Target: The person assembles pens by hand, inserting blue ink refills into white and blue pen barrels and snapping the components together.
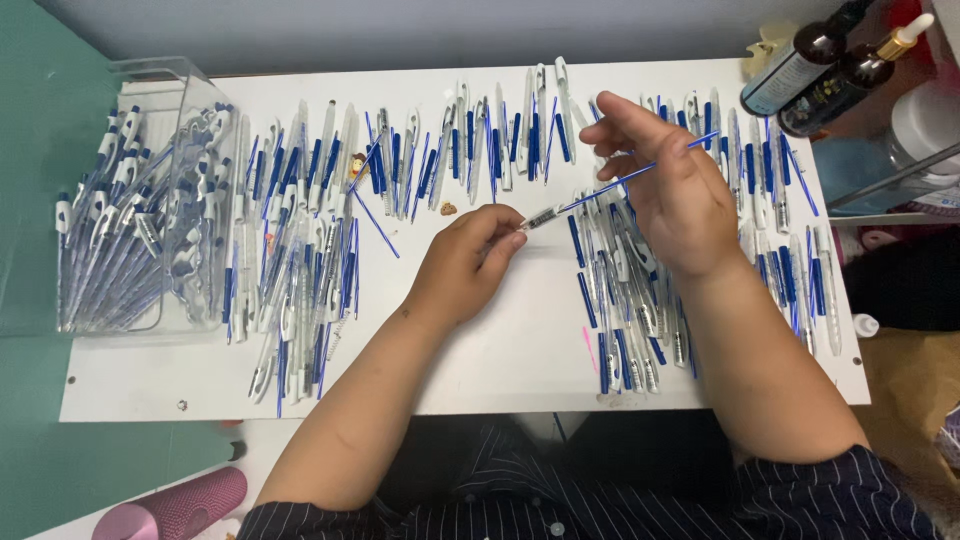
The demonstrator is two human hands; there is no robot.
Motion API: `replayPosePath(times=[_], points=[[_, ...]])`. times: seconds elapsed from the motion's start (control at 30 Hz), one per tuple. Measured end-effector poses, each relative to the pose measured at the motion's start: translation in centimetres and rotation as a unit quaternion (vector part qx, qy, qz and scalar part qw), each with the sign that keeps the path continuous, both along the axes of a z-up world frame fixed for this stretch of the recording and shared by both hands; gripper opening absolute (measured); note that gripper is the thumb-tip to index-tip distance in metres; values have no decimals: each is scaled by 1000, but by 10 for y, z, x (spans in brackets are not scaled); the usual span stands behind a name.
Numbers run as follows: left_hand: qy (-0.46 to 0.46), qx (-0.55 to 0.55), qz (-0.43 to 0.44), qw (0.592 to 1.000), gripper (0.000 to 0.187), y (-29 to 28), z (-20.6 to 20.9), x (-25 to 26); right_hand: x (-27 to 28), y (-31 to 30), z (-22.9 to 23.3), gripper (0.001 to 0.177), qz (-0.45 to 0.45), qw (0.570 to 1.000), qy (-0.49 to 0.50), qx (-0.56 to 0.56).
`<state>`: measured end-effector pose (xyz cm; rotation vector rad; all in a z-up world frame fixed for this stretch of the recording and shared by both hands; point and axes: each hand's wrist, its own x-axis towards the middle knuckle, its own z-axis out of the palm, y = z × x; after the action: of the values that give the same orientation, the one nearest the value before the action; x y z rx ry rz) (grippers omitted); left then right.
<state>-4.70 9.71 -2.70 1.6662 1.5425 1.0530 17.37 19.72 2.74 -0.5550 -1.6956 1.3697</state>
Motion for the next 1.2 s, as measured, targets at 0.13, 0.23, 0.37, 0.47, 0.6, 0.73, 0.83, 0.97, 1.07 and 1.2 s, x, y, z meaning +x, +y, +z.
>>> replayPosePath(times=[0.13, 0.23, 0.37, 0.47, 0.6, 0.73, 0.83, 0.97, 1.07, 1.2], points=[[7, 5, 2, 1000, 20, 0, 0, -1, -3, -2, -3, 71, -12, 1000, -12, 13], [9, 14, 0, 1000, 20, 1, -2, -2, -4, 0, -5, 73, -24, 1000, 5, -12], [6, 15, -2, 1000, 20, 0, 1, -1, -5, 1, -5, 71, -40, 999, 5, 11], [5, 18, -7, 1000, 20, 1, 2, 0, -6, 0, 0, 73, -33, 993, -85, 71], [14, 40, -5, 999, 19, 1, 2, -3, -15, -8, 9, 67, 57, 968, -206, 131], [23, 87, 9, 996, 16, 2, 2, -9, -27, 11, 39, 108, 99, 920, -367, 96], [11, 60, 33, 998, 23, 3, 2, -12, -33, 50, 21, 84, -10, 855, -506, 111], [30, 67, 46, 996, 23, 3, 4, -13, -45, 96, -34, 36, -95, 786, -550, 267], [41, 80, 52, 995, 24, 5, 3, -14, -61, 109, -47, 34, -103, 721, -626, 277], [26, 70, 54, 996, 25, 7, -2, -15, -74, 112, -51, 33, -97, 698, -668, 242]])
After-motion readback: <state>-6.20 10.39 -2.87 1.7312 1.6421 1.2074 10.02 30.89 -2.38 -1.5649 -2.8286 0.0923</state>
